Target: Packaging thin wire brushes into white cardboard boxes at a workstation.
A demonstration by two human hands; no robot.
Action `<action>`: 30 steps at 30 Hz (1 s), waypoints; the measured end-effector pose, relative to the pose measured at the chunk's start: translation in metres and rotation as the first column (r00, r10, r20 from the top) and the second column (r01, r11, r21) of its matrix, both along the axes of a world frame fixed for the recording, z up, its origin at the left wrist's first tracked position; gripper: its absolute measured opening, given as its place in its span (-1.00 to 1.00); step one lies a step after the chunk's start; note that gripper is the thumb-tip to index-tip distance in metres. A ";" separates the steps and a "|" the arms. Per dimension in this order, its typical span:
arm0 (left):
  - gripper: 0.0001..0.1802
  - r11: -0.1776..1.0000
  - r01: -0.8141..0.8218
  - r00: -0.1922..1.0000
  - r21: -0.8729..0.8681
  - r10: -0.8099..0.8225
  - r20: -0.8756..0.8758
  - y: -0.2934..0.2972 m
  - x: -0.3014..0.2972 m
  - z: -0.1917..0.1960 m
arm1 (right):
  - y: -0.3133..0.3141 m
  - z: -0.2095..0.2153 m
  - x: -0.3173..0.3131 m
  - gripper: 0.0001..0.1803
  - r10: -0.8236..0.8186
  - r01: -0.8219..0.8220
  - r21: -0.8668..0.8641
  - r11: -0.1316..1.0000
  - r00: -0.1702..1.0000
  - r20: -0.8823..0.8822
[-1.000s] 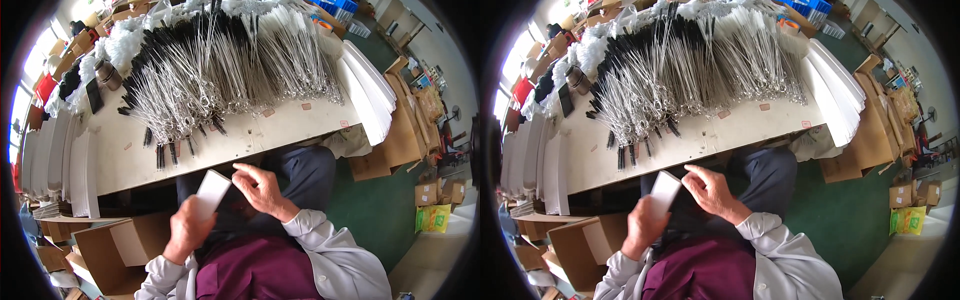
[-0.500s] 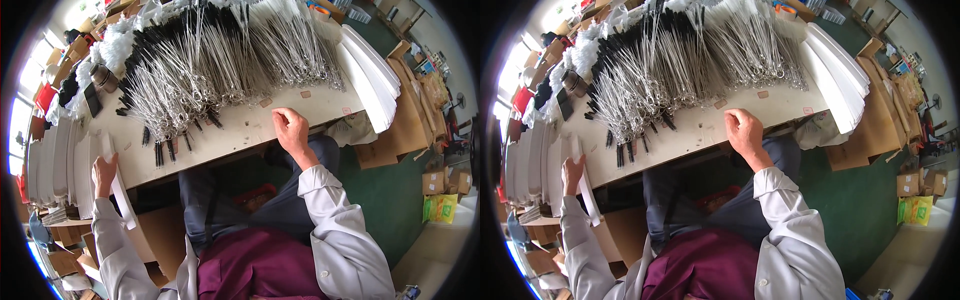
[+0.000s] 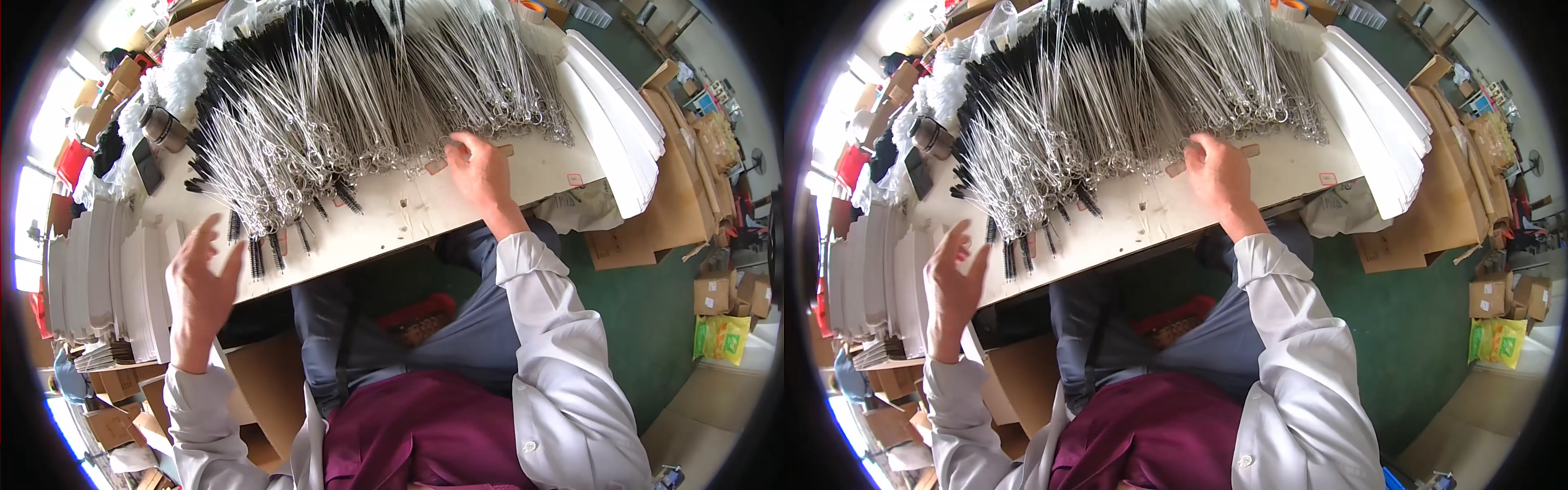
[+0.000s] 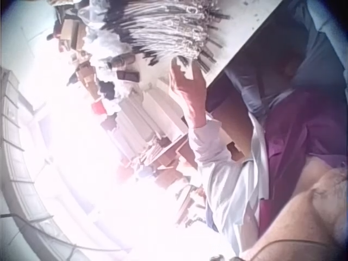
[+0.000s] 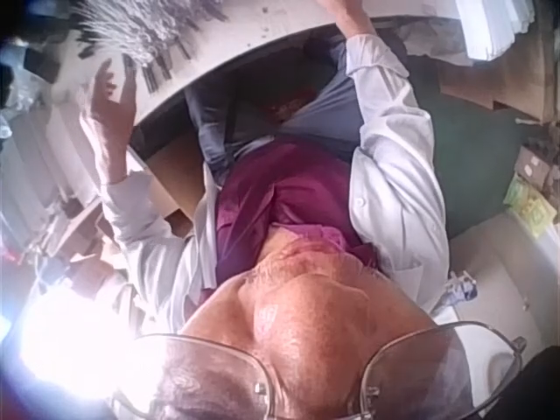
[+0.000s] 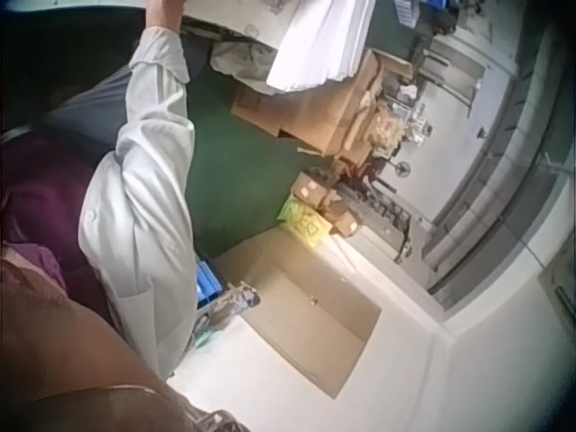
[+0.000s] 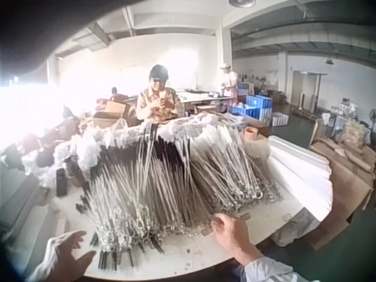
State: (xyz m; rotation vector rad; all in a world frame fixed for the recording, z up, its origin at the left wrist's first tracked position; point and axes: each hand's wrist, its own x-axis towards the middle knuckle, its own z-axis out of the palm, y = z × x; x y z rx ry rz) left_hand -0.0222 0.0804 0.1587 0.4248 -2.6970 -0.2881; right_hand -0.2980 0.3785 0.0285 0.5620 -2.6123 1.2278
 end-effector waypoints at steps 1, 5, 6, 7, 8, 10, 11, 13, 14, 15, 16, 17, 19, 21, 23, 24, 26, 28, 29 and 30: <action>-0.48 0.997 0.081 0.997 0.003 -0.081 -0.005 0.017 -0.008 0.007 | -0.003 -0.003 0.001 -0.77 0.000 0.001 0.016 1.000 0.997 -0.073; -0.57 0.960 0.274 0.962 0.051 -0.275 0.010 0.054 -0.041 0.000 | -0.013 -0.013 0.001 -0.86 0.016 -0.041 -0.118 0.992 0.978 -0.207; -0.58 0.944 0.327 0.945 0.046 -0.327 0.000 0.063 -0.050 -0.001 | -0.014 -0.012 0.002 -0.86 0.015 -0.042 -0.123 0.991 0.978 -0.210; -0.59 0.923 0.382 0.924 0.043 -0.382 -0.011 0.071 -0.061 -0.003 | -0.013 -0.008 0.004 -0.89 0.026 -0.057 -0.154 0.986 0.980 -0.197; -0.60 0.912 0.403 0.915 0.075 -0.402 -0.033 0.080 -0.072 -0.008 | -0.012 -0.006 0.007 -0.91 0.038 -0.072 -0.185 0.980 0.982 -0.186; -0.64 0.877 0.466 0.885 0.118 -0.462 -0.053 0.101 -0.099 -0.015 | -0.004 -0.004 0.007 -0.92 0.032 -0.085 -0.210 0.974 0.969 -0.246; -0.64 0.857 0.499 0.866 0.131 -0.489 -0.100 0.110 -0.112 -0.019 | -0.003 -0.003 0.008 -0.93 0.036 -0.112 -0.241 0.964 0.953 -0.300; -0.59 0.848 0.493 0.869 0.195 -0.492 -0.055 0.125 -0.134 -0.028 | 0.002 0.003 0.015 -0.93 0.050 -0.119 -0.217 0.969 0.953 -0.297; -0.55 0.840 0.513 0.858 0.179 -0.501 -0.109 0.131 -0.145 -0.036 | 0.003 0.011 0.019 -0.93 0.069 -0.129 -0.190 0.973 0.953 -0.295; -0.50 0.831 0.531 0.846 0.164 -0.509 -0.160 0.135 -0.156 -0.046 | 0.005 0.015 0.023 -0.92 0.106 -0.181 -0.213 0.960 0.942 -0.319; -0.47 0.818 0.531 0.847 0.219 -0.519 -0.117 0.143 -0.168 -0.052 | 0.011 0.015 0.025 -0.92 0.116 -0.199 -0.219 0.955 0.933 -0.340; -0.52 0.806 0.546 0.836 0.227 -0.541 -0.089 0.147 -0.175 -0.054 | 0.014 0.018 0.028 -0.91 0.131 -0.224 -0.229 0.947 0.922 -0.364; -0.58 0.791 0.582 0.813 0.189 -0.574 -0.100 0.152 -0.187 -0.062 | 0.015 0.024 0.034 -0.89 0.146 -0.254 -0.247 0.935 0.912 -0.383; -0.68 0.795 0.584 0.811 0.165 -0.577 -0.096 0.152 -0.192 -0.064 | 0.017 0.029 0.036 -0.88 0.160 -0.278 -0.261 0.925 0.904 -0.397; -0.76 0.756 0.635 0.770 0.160 -0.602 -0.212 0.149 -0.190 -0.061 | 0.019 0.036 0.042 -0.85 0.194 -0.311 -0.293 0.904 0.910 -0.367; -0.82 0.751 0.642 0.762 0.157 -0.602 -0.239 0.149 -0.188 -0.060 | 0.019 0.040 0.045 -0.85 0.207 -0.330 -0.280 0.901 0.897 -0.390; -0.83 0.732 0.666 0.739 0.143 -0.622 -0.260 0.147 -0.187 -0.054 | 0.021 0.046 0.048 -0.86 0.216 -0.345 -0.298 0.890 0.895 -0.391; -0.88 0.718 0.682 0.719 0.138 -0.626 -0.301 0.145 -0.182 -0.049 | 0.021 0.048 0.052 -0.86 0.258 -0.369 -0.348 0.862 0.909 -0.327; -0.88 0.715 0.687 0.714 0.131 -0.629 -0.308 0.144 -0.180 -0.047 | 0.021 0.047 0.053 -0.86 0.254 -0.369 -0.344 0.863 0.907 -0.336; -0.89 0.710 0.688 0.715 0.149 -0.628 -0.307 0.143 -0.178 -0.046 | 0.020 0.044 0.054 -0.85 0.291 -0.354 -0.473 0.807 0.935 -0.204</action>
